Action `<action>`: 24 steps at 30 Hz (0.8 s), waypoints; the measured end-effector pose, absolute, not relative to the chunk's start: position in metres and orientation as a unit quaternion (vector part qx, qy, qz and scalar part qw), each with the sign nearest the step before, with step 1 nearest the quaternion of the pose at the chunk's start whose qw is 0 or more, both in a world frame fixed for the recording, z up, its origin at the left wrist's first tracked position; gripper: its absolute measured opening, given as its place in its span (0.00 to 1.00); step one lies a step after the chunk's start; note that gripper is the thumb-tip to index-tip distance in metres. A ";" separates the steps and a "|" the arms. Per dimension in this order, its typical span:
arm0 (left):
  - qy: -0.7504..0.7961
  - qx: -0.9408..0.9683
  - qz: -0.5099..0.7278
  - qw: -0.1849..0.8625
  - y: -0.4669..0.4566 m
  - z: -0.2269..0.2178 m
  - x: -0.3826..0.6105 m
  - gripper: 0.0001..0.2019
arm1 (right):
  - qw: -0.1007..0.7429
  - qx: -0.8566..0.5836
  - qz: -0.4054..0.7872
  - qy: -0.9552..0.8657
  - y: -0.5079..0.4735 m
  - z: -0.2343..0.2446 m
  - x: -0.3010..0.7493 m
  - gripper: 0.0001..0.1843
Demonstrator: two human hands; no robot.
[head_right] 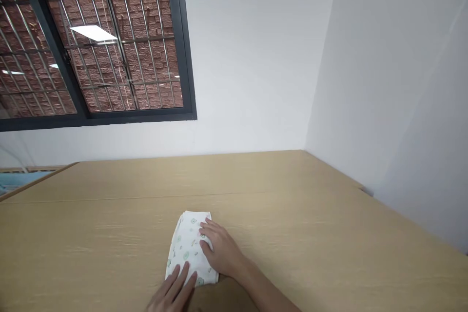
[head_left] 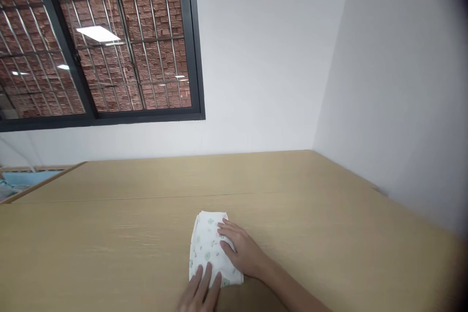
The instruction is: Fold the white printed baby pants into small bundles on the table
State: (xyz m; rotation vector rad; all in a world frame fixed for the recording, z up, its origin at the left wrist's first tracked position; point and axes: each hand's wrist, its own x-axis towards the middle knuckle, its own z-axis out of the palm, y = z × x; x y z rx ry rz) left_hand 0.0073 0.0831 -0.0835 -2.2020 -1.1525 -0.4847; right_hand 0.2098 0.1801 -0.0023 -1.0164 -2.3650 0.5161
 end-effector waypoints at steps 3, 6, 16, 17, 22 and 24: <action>-0.531 -0.825 -0.172 0.087 0.080 -0.043 0.009 0.19 | 0.244 -0.373 0.186 -0.876 0.178 0.001 0.210 0.23; -0.608 -0.775 -0.139 -0.101 0.080 0.002 0.011 0.19 | 0.241 -0.370 0.178 -0.880 0.178 0.002 0.210 0.22; -0.635 -0.738 -0.140 -0.179 0.096 0.016 0.006 0.21 | 0.247 -0.362 0.173 -0.882 0.180 -0.006 0.212 0.21; -0.631 -0.739 -0.145 -0.185 0.094 0.012 0.005 0.20 | 0.256 -0.361 0.168 -0.881 0.181 -0.006 0.212 0.20; -0.532 -0.805 -0.233 -0.122 0.091 -0.019 -0.011 0.15 | 0.344 -0.330 0.134 -0.869 0.180 -0.001 0.210 0.11; -0.464 -0.836 -0.286 -0.059 0.092 -0.031 -0.021 0.11 | 0.356 -0.306 0.136 -0.872 0.176 0.003 0.208 0.08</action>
